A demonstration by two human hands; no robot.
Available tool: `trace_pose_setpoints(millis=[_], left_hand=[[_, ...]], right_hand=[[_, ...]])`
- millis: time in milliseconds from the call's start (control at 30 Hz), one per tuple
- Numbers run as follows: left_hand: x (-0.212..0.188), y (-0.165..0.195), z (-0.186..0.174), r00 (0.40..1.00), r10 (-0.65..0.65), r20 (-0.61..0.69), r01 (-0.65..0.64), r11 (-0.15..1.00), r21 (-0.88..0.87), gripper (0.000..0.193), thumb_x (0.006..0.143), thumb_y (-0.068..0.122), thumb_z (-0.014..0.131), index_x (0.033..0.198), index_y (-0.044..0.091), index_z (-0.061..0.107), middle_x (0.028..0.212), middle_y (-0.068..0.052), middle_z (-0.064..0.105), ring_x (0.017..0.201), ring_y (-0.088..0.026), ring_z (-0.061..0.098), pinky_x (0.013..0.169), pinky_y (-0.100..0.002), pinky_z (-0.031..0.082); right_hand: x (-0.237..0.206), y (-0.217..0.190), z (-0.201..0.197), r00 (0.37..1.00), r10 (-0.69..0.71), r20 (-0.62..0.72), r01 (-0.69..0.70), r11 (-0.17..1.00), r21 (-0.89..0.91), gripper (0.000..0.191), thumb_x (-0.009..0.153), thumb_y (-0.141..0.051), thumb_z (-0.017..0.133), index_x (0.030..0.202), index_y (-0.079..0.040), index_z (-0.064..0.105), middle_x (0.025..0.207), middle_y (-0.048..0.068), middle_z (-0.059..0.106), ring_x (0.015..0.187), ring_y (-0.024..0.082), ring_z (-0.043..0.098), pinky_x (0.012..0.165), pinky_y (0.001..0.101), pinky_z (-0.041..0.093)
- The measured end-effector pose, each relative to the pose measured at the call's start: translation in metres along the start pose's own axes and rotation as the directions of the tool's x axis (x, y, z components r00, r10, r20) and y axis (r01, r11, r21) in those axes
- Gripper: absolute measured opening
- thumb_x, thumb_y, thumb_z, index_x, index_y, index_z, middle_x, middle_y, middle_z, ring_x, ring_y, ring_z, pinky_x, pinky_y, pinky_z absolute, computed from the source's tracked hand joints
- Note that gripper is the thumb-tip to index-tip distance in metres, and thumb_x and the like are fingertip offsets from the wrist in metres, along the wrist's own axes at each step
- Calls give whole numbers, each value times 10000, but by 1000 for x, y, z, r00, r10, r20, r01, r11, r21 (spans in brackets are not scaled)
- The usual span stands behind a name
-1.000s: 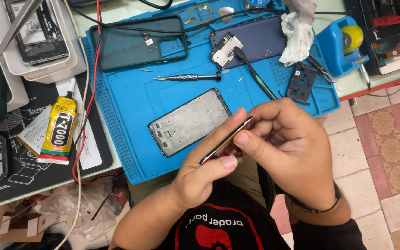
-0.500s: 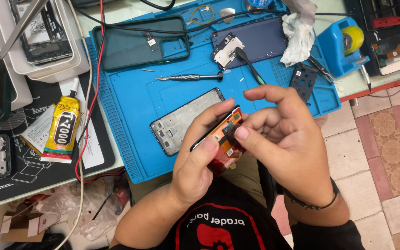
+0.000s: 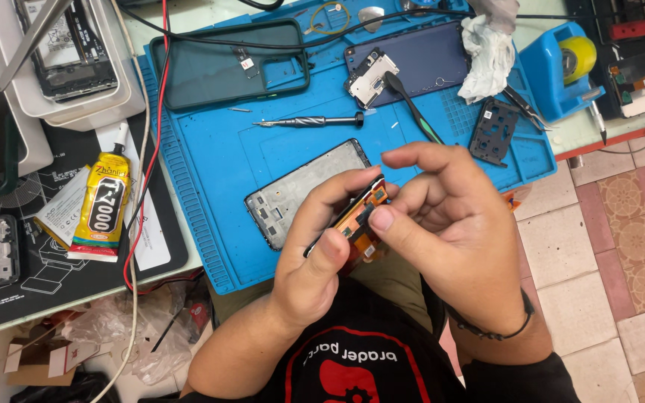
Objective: The person applies adhesive from a T-7000 tube around the edges of a phone frame on a repair mat, then picks up a replacement display with its flex cable, aligns it with the frame, and presses the display into place along the edges.
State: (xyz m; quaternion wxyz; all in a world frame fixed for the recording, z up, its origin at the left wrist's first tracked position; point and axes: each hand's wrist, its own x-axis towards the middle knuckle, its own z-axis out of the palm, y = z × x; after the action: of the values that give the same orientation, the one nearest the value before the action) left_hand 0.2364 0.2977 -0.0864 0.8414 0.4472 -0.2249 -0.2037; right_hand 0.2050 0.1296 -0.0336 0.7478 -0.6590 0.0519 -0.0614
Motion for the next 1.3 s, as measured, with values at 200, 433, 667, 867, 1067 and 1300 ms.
trace_pose_setpoints(millis=[200, 433, 667, 867, 1067, 1300], left_hand=[[-2, -2, -2, 1000, 17, -3, -17, 999, -38, 630, 1117, 435, 619, 1519, -10, 426, 1445, -153, 570, 1359, -208, 551, 1192, -353, 435], [-4, 1, -1, 987, -99, -125, 99, 995, -6, 445, 1075, 138, 579, 1478, -27, 488, 1336, -140, 622, 1073, -169, 580, 952, -331, 497], [2, 1, 4, 994, 15, -110, -7, 997, 72, 357, 1090, 102, 521, 1431, -3, 507, 1352, -112, 605, 1209, -127, 599, 1070, -297, 497], [2, 1, 4, 992, -37, -120, 40, 999, 20, 399, 1077, 37, 603, 1464, -11, 519, 1341, -125, 623, 1092, -132, 620, 963, -301, 534], [2, -4, 1, 995, 18, -101, -11, 998, 70, 411, 1082, 13, 642, 1473, -4, 517, 1350, -120, 628, 1221, -134, 617, 1070, -291, 514], [1, -6, 0, 995, 22, -97, -19, 999, 35, 391, 1070, 1, 655, 1441, 0, 530, 1397, -147, 602, 1266, -161, 609, 1103, -314, 505]], right_hand=[[1, 3, 3, 998, -56, 19, 56, 998, -2, 364, 932, 86, 715, 1274, 47, 596, 959, 66, 709, 890, 103, 702, 793, 224, 579], [1, 3, 8, 997, -80, -4, 79, 995, -62, 338, 922, 94, 720, 1240, 63, 607, 954, 84, 721, 870, 104, 706, 767, 223, 589], [2, 2, 8, 995, -90, -35, 87, 994, -68, 307, 923, 95, 714, 1213, 66, 616, 948, 88, 730, 839, 106, 716, 750, 230, 606], [5, 6, 7, 993, -113, -40, 109, 990, -92, 306, 926, 97, 736, 1208, 62, 623, 937, 74, 712, 857, 82, 689, 757, 205, 572], [6, 8, 5, 994, -104, -46, 100, 992, -82, 308, 919, 94, 734, 1204, 58, 622, 940, 70, 716, 851, 75, 686, 748, 198, 565], [3, 10, 6, 992, -113, -51, 109, 991, -76, 300, 928, 91, 731, 1204, 55, 620, 929, 66, 714, 849, 75, 687, 753, 200, 567]])
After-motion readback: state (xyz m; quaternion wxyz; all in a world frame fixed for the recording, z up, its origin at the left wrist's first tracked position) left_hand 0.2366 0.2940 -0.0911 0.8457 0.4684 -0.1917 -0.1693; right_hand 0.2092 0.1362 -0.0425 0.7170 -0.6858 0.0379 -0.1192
